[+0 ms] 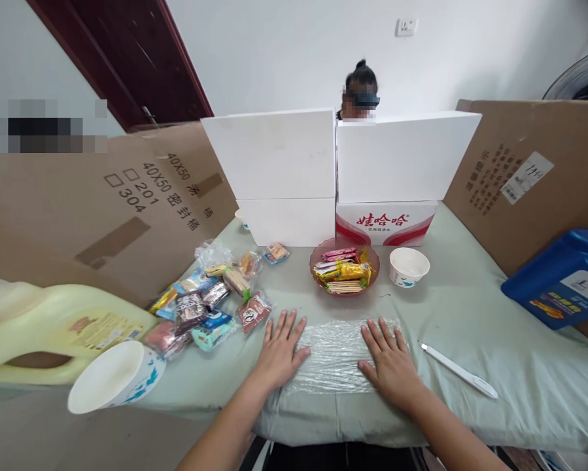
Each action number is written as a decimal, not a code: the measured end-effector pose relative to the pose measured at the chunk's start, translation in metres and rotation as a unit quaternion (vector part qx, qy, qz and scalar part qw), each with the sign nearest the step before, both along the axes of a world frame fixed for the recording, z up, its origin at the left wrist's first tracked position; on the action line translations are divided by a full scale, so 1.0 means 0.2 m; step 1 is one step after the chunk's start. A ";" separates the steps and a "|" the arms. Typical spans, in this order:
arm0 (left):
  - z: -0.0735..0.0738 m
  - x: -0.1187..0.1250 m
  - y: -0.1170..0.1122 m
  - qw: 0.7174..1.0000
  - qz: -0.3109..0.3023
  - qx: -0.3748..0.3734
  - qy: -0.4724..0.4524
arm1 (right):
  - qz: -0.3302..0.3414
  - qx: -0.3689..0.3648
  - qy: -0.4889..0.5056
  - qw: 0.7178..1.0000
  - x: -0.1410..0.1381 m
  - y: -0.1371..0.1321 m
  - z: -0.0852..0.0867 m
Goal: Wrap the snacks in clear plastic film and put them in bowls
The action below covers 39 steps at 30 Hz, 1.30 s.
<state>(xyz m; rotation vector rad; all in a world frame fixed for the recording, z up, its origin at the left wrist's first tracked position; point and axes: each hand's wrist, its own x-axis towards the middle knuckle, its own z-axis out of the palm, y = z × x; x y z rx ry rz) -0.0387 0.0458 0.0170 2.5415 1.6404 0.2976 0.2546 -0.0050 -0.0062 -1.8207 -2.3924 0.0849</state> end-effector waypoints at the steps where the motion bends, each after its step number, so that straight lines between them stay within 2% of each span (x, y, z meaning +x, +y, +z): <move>1: 0.01 -0.01 -0.02 0.999 0.022 0.021 -0.012 | -0.007 -0.008 0.000 1.000 -0.01 0.00 0.02; 3: 0.06 0.01 -0.09 0.997 0.008 0.053 -0.048 | -0.025 -0.015 0.002 1.000 -0.05 -0.01 0.05; 6: 0.12 0.09 -0.21 0.988 -0.130 0.010 -0.084 | -0.016 -0.001 0.017 1.000 -0.08 -0.04 0.09; 8: 0.15 0.10 -0.27 0.979 -0.182 -0.030 -0.084 | 0.031 -0.001 0.032 0.999 -0.03 -0.08 0.10; 11: 0.12 0.01 -0.31 0.980 -0.177 -0.030 -0.085 | 0.099 -0.009 0.050 0.994 0.11 -0.17 0.09; 14: 0.07 -0.10 -0.31 0.979 -0.181 -0.004 -0.098 | 0.119 0.003 0.076 0.990 0.25 -0.28 0.10; 16: 0.06 -0.14 -0.32 0.975 -0.196 0.012 -0.105 | 0.136 0.000 0.093 0.986 0.29 -0.34 0.12; 19: 0.06 -0.15 -0.32 0.969 -0.221 0.027 -0.109 | 0.146 -0.001 0.105 0.984 0.29 -0.40 0.14; 22: 0.08 -0.15 -0.32 0.966 -0.235 0.030 -0.107 | 0.116 0.001 0.109 0.987 0.27 -0.42 0.14; 29: 0.14 -0.16 -0.27 0.978 -0.193 -0.026 -0.073 | 0.136 -0.005 0.148 0.980 0.25 -0.40 0.18; 34: 0.18 -0.15 -0.23 0.977 -0.190 -0.083 -0.052 | 0.141 -0.001 0.159 0.977 0.29 -0.38 0.21; 39: 0.18 -0.18 -0.19 0.976 -0.179 -0.089 -0.091 | 0.122 -0.005 0.184 0.975 0.31 -0.36 0.21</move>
